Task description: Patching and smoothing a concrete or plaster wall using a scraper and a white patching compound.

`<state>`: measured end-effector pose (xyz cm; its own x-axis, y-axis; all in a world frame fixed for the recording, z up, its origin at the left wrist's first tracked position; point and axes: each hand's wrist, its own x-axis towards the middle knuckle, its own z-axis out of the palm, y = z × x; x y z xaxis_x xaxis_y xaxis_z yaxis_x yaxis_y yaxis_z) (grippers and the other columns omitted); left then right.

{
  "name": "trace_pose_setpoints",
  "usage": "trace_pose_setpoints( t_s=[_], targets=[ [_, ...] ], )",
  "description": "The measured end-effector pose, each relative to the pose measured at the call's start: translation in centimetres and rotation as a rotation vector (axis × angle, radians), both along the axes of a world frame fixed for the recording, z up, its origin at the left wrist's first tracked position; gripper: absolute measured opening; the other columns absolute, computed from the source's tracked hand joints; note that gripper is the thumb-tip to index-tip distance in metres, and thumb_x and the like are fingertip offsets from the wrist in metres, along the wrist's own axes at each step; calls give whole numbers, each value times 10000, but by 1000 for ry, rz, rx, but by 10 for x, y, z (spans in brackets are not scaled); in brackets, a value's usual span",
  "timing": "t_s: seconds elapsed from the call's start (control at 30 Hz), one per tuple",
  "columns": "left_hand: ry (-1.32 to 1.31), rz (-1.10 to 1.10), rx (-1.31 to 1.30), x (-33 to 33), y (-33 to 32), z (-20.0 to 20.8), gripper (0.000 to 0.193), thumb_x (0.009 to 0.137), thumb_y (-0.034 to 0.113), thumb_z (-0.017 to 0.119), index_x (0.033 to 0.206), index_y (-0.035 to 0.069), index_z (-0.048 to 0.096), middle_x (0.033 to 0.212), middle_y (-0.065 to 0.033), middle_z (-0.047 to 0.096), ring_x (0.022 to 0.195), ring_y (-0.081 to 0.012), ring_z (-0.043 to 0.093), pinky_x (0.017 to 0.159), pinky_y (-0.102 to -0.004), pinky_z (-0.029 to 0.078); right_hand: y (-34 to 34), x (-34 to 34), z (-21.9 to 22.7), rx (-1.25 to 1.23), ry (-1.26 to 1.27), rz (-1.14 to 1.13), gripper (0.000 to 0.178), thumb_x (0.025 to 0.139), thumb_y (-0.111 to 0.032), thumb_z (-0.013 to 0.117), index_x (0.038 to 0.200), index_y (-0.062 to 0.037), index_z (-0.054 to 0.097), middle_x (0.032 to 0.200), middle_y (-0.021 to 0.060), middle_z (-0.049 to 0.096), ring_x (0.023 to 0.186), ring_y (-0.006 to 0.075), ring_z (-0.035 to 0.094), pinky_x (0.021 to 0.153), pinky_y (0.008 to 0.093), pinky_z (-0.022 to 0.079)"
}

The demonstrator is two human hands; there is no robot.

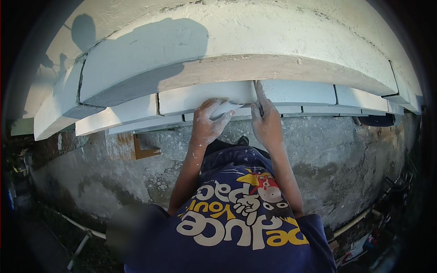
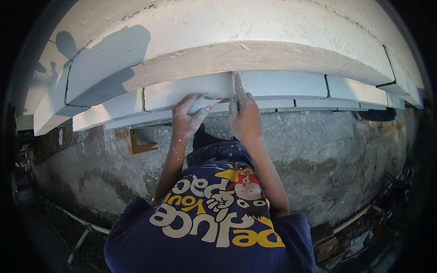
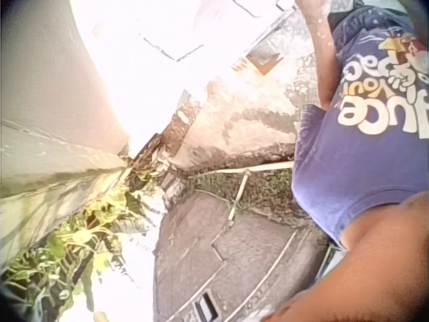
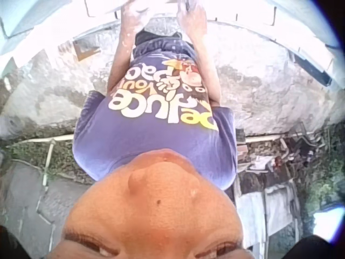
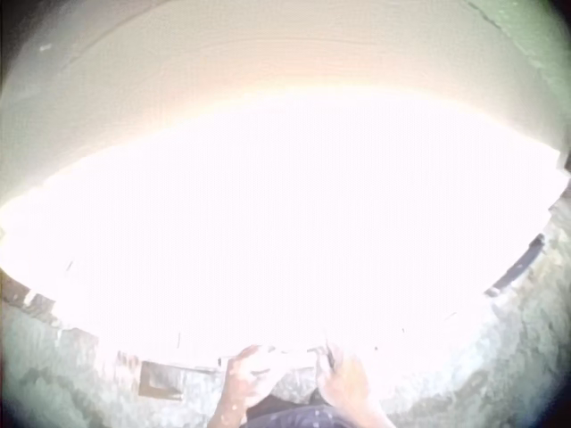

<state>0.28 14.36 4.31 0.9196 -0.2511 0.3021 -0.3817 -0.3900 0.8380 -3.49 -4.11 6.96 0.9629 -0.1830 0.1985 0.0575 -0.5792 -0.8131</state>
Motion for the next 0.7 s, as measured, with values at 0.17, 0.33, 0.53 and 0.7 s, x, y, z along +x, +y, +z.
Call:
trace_pose_setpoints(
  t_s=[0.17,0.33,0.53,0.7],
  targets=[
    [99,-64,-37,4,14,0,407,840,196,813,1156,-35,702,1071,-220,731,986,-359,712,883,-403,545,12,-5,31,32,142,-86,621,937,-20,533,1547,-53,423,944,266,628,888,419,634,812,474,504],
    [138,-151,-29,13,22,0,439,856,219,800,1181,-53,686,1043,-227,734,924,-368,724,852,-393,556,22,-14,28,80,106,-228,650,926,-16,538,1561,-73,411,946,273,646,900,409,646,830,466,509],
    [168,-251,16,30,36,-5,377,868,227,794,1106,-45,688,990,-207,739,877,-303,729,790,-391,551,26,-22,-7,113,171,-261,615,955,-63,565,1554,-83,428,1088,285,676,1043,405,667,954,430,496],
    [276,-321,89,46,30,13,336,870,221,795,1049,-40,682,929,-175,733,812,-254,706,770,-367,542,53,-15,16,225,13,-292,535,1022,-179,554,1532,-55,448,1157,327,668,1094,428,670,987,437,490]
  ],
)
